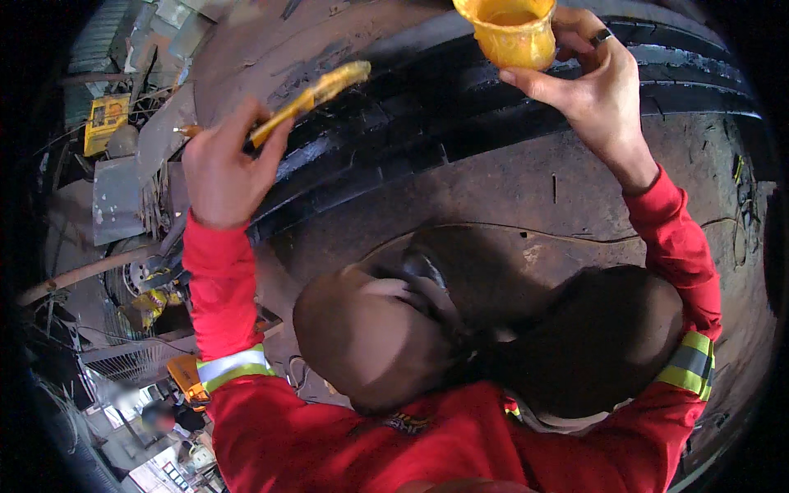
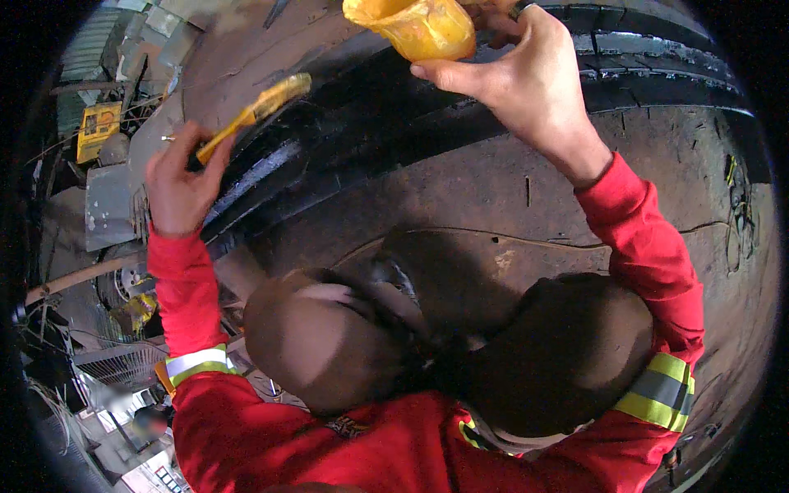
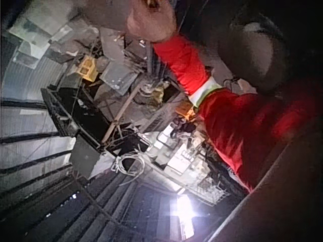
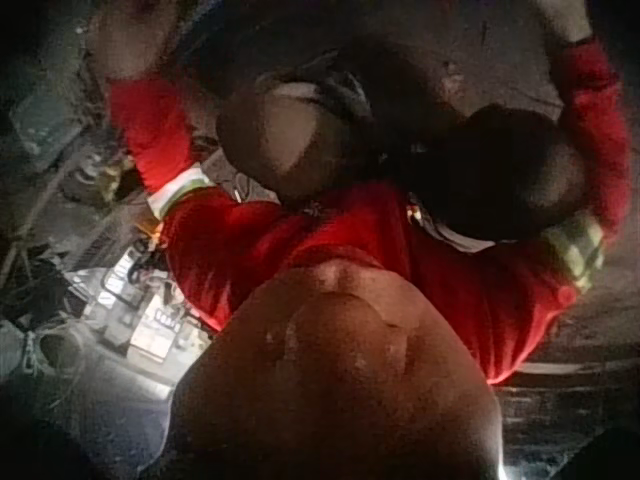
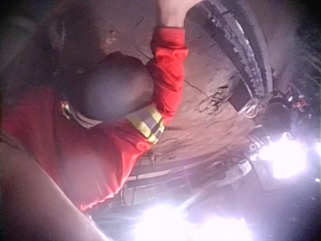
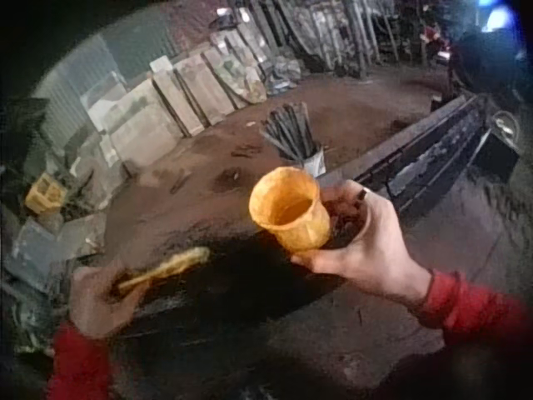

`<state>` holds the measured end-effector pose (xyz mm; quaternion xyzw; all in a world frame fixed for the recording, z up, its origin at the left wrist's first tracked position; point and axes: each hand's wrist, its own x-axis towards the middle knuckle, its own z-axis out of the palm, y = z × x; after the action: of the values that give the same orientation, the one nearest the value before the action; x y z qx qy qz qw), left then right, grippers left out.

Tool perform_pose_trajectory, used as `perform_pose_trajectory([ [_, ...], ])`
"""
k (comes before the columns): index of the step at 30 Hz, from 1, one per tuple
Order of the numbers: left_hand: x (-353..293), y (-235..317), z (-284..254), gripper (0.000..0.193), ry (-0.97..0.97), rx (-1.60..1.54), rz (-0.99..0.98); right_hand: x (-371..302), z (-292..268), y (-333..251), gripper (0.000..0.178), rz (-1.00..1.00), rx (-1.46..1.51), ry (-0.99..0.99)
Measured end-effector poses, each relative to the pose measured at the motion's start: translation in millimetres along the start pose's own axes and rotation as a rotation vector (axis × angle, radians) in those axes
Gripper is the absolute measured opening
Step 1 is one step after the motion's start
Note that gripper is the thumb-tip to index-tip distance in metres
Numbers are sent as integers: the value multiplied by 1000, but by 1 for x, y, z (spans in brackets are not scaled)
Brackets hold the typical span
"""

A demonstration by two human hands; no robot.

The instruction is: The person applies a dark coating to a curved metal beam using a yellow paintbrush and a small yellow container. They repeatedly dip the brush into the container and spread the substance along the beam's surface in a workshop environment.

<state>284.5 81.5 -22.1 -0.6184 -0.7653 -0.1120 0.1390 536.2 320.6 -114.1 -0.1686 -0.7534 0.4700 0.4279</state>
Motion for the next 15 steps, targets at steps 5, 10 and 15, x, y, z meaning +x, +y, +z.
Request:
perform_pose_trajectory([
  [5,-11,-2,37,23,-9,123,158,6,3,-27,56,127,88,43],
  [10,-11,-1,69,26,-35,196,88,7,-11,-7,59,-57,28,139],
  [15,-17,1,52,26,-45,242,22,9,-33,0,58,-98,60,182],
])
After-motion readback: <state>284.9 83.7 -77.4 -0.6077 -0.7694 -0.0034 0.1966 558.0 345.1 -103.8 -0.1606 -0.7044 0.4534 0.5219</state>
